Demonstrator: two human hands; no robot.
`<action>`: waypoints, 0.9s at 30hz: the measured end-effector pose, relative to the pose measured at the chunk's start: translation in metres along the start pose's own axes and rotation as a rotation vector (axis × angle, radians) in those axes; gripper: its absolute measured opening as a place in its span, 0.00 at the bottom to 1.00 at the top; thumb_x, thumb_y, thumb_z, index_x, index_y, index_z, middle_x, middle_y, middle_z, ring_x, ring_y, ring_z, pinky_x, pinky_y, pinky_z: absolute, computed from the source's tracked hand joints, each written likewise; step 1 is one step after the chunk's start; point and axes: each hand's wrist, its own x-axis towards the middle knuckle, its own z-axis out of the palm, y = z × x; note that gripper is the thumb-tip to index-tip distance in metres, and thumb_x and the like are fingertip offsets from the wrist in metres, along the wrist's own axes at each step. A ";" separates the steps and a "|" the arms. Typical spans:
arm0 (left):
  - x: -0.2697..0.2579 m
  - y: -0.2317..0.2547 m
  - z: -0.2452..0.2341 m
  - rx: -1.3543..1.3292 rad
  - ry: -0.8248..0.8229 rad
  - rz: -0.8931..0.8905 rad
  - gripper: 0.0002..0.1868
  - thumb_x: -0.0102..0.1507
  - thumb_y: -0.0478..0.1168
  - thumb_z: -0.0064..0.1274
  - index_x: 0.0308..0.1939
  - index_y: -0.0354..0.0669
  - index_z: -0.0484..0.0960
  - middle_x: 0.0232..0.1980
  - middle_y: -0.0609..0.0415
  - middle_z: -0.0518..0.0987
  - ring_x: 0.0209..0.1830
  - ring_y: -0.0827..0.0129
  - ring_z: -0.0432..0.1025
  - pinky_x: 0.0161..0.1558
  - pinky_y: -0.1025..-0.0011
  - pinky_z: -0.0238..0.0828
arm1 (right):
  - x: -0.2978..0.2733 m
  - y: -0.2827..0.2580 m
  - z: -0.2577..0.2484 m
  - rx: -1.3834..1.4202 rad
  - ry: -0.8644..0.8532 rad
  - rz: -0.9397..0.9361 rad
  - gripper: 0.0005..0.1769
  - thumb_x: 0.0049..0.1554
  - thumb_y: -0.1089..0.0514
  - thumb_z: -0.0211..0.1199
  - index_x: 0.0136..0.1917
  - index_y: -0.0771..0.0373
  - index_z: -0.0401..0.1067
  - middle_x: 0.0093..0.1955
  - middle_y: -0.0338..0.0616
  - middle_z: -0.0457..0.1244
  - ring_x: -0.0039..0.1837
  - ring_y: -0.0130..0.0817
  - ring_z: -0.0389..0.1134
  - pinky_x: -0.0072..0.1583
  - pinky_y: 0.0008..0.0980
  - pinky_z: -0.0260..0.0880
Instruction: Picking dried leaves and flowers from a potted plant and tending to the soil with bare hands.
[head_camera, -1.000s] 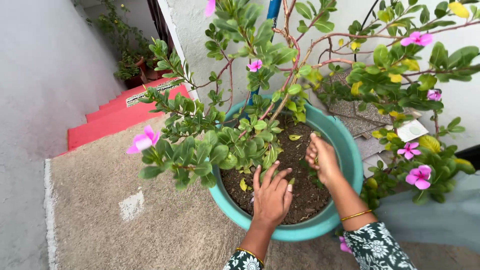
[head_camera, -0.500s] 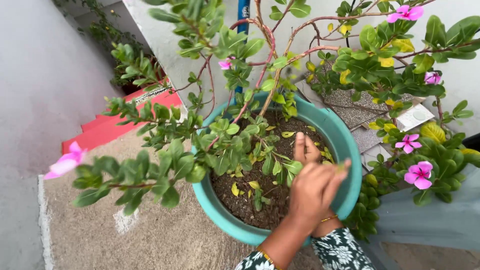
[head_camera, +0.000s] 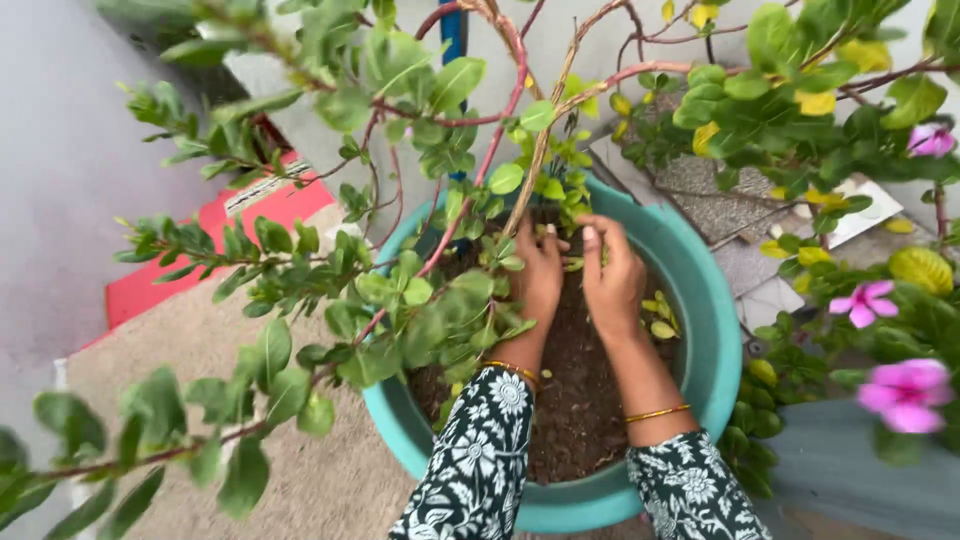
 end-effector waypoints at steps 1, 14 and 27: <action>0.008 -0.002 0.005 -0.008 0.001 0.009 0.28 0.68 0.42 0.46 0.71 0.39 0.65 0.31 0.49 0.81 0.27 0.70 0.76 0.30 0.67 0.73 | 0.001 0.002 0.001 -0.002 0.004 -0.012 0.12 0.69 0.55 0.53 0.62 0.61 0.72 0.53 0.51 0.70 0.55 0.49 0.74 0.54 0.42 0.72; 0.044 -0.014 0.009 0.240 0.085 -0.070 0.18 0.69 0.47 0.44 0.53 0.38 0.79 0.36 0.47 0.85 0.37 0.58 0.79 0.44 0.60 0.74 | 0.003 -0.010 0.005 -0.092 -0.107 0.091 0.12 0.66 0.53 0.56 0.59 0.55 0.74 0.49 0.48 0.72 0.47 0.47 0.75 0.46 0.42 0.72; -0.007 0.084 0.020 0.270 0.076 -0.012 0.23 0.68 0.52 0.37 0.39 0.38 0.81 0.34 0.37 0.82 0.35 0.44 0.78 0.42 0.52 0.72 | 0.001 0.011 0.007 -0.104 -0.060 0.056 0.13 0.63 0.57 0.58 0.61 0.58 0.72 0.50 0.58 0.70 0.51 0.57 0.73 0.49 0.48 0.71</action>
